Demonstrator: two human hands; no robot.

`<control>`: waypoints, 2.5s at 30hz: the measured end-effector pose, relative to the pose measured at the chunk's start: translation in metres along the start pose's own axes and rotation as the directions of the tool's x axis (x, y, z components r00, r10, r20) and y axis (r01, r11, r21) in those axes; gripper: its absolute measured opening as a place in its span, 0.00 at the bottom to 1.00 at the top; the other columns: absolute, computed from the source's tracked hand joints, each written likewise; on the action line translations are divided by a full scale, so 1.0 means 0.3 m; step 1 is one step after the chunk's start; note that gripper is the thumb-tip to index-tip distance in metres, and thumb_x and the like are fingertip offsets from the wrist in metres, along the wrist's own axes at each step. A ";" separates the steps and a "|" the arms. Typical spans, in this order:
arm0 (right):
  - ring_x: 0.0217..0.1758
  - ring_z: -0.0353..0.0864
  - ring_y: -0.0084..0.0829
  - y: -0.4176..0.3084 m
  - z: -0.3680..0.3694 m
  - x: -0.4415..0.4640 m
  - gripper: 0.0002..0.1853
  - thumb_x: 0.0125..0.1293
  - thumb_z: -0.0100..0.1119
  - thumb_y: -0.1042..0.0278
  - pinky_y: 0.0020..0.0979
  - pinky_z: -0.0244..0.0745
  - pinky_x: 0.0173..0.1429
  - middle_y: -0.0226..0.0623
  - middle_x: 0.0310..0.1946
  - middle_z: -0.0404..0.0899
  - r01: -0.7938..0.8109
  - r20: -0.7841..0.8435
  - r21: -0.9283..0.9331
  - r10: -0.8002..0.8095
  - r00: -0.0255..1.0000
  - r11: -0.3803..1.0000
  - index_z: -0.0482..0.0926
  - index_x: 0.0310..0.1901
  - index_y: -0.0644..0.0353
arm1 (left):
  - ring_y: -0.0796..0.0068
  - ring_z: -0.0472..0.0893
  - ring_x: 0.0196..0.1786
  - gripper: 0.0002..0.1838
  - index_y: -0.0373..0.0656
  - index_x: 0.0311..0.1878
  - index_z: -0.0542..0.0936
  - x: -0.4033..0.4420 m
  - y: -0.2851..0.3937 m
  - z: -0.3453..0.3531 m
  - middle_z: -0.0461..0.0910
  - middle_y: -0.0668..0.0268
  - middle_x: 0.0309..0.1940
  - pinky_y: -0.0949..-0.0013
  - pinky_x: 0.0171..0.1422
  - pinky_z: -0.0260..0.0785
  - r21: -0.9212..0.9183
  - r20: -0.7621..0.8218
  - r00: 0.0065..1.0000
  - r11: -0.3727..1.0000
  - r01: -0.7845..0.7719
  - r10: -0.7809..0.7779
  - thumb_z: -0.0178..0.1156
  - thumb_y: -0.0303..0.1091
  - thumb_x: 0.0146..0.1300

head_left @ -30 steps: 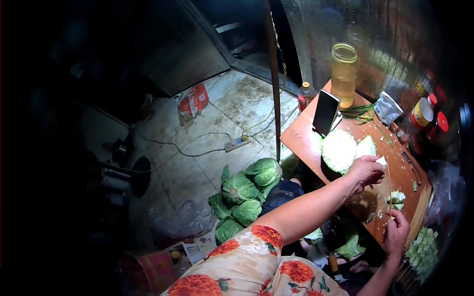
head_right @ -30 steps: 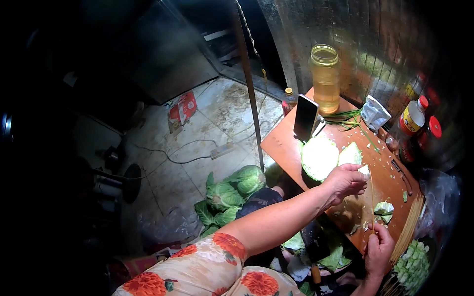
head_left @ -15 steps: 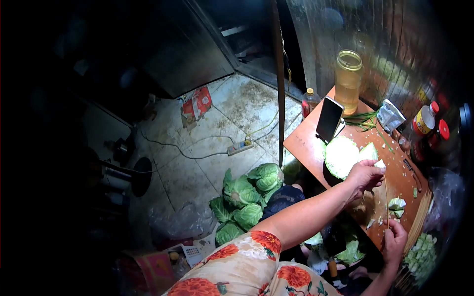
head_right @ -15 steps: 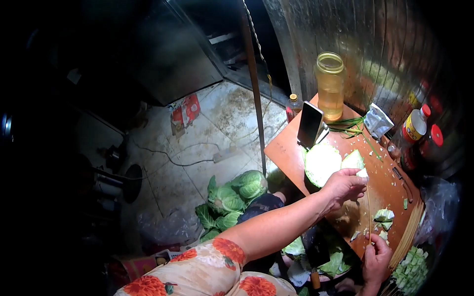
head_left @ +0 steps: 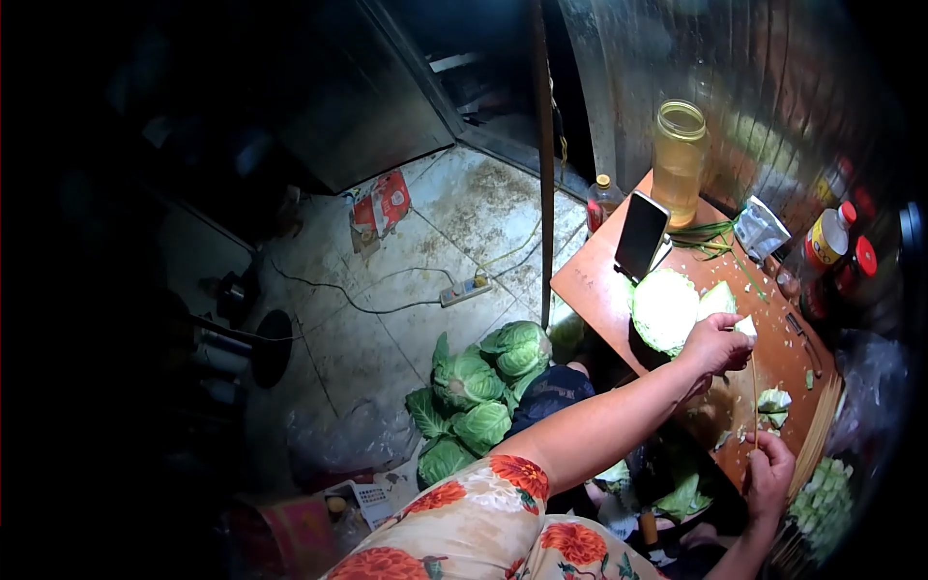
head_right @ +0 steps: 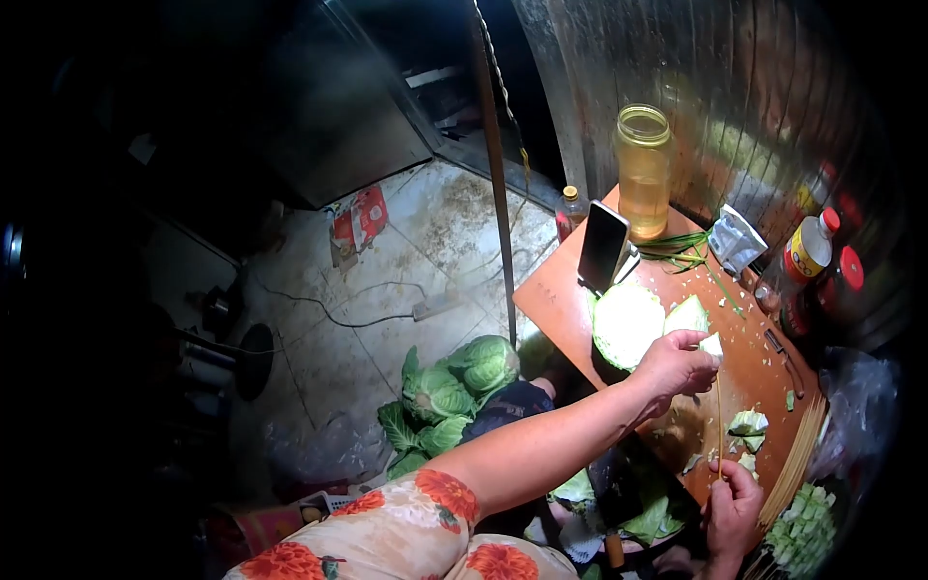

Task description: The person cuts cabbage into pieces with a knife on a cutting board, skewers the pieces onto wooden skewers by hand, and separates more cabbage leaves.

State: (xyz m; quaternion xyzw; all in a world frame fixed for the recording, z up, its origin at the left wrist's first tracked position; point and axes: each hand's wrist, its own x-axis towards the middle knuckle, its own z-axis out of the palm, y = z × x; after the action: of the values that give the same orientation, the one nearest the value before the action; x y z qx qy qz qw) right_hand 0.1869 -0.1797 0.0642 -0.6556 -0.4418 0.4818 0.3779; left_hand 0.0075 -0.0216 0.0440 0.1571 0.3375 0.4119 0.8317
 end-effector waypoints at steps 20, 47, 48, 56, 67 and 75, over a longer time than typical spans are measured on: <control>0.15 0.62 0.11 0.009 0.027 -0.022 0.09 0.69 0.54 0.68 0.16 0.56 0.18 0.22 0.20 0.70 0.034 -0.032 0.111 -0.030 0.999 0.993 0.77 0.44 0.64 | 0.81 0.76 0.34 0.22 0.39 0.50 0.75 0.041 -0.066 -0.006 0.75 0.66 0.43 0.77 0.42 0.73 0.681 0.158 0.803 0.525 -0.510 0.575 0.67 0.23 0.49; 0.19 0.63 0.10 -0.043 0.017 -0.064 0.09 0.68 0.55 0.73 0.16 0.58 0.22 0.19 0.21 0.70 -0.035 0.042 0.217 0.026 0.999 0.976 0.80 0.44 0.68 | 0.81 0.75 0.30 0.10 0.46 0.48 0.71 0.003 -0.035 0.023 0.71 0.68 0.39 0.77 0.35 0.72 0.413 0.182 0.973 0.887 -0.206 0.142 0.58 0.34 0.67; 0.19 0.63 0.10 -0.041 0.016 -0.063 0.09 0.68 0.55 0.73 0.16 0.58 0.22 0.19 0.21 0.70 -0.026 0.037 0.213 0.019 0.999 0.977 0.80 0.44 0.68 | 0.80 0.75 0.30 0.10 0.45 0.48 0.71 0.000 -0.036 0.025 0.71 0.68 0.39 0.75 0.36 0.74 0.426 0.179 0.974 0.881 -0.206 0.141 0.57 0.34 0.68; 0.19 0.65 0.11 -0.010 0.051 -0.024 0.10 0.68 0.55 0.71 0.17 0.61 0.23 0.20 0.20 0.71 0.018 -0.056 0.208 -0.006 0.998 0.978 0.80 0.45 0.67 | 0.77 0.78 0.40 0.11 0.39 0.48 0.74 -0.068 -0.123 0.058 0.75 0.67 0.40 0.72 0.45 0.75 0.577 0.311 0.943 0.765 -0.285 0.117 0.59 0.33 0.66; 0.19 0.65 0.12 0.003 -0.004 -0.005 0.08 0.68 0.54 0.70 0.19 0.61 0.24 0.21 0.19 0.70 -0.011 -0.152 0.285 0.056 0.987 0.959 0.79 0.38 0.65 | 0.77 0.78 0.38 0.13 0.37 0.49 0.73 -0.059 -0.207 0.114 0.76 0.64 0.40 0.73 0.42 0.73 0.668 0.397 0.917 0.699 -0.255 -0.044 0.58 0.34 0.67; 0.19 0.64 0.12 0.011 -0.147 -0.059 0.10 0.69 0.54 0.67 0.18 0.60 0.24 0.21 0.18 0.69 0.006 -0.348 0.325 0.114 0.931 0.946 0.80 0.38 0.64 | 0.77 0.80 0.35 0.15 0.37 0.53 0.75 0.101 -0.313 0.118 0.80 0.64 0.42 0.74 0.38 0.72 0.771 0.185 0.968 0.586 -0.249 0.168 0.58 0.34 0.67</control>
State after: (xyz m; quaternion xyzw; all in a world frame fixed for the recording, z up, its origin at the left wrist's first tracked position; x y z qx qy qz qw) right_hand 0.2277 -0.2005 0.0774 -0.6750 -0.2619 0.4284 0.5405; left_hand 0.0995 -0.0545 0.0058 0.5637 0.4246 0.3083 0.6379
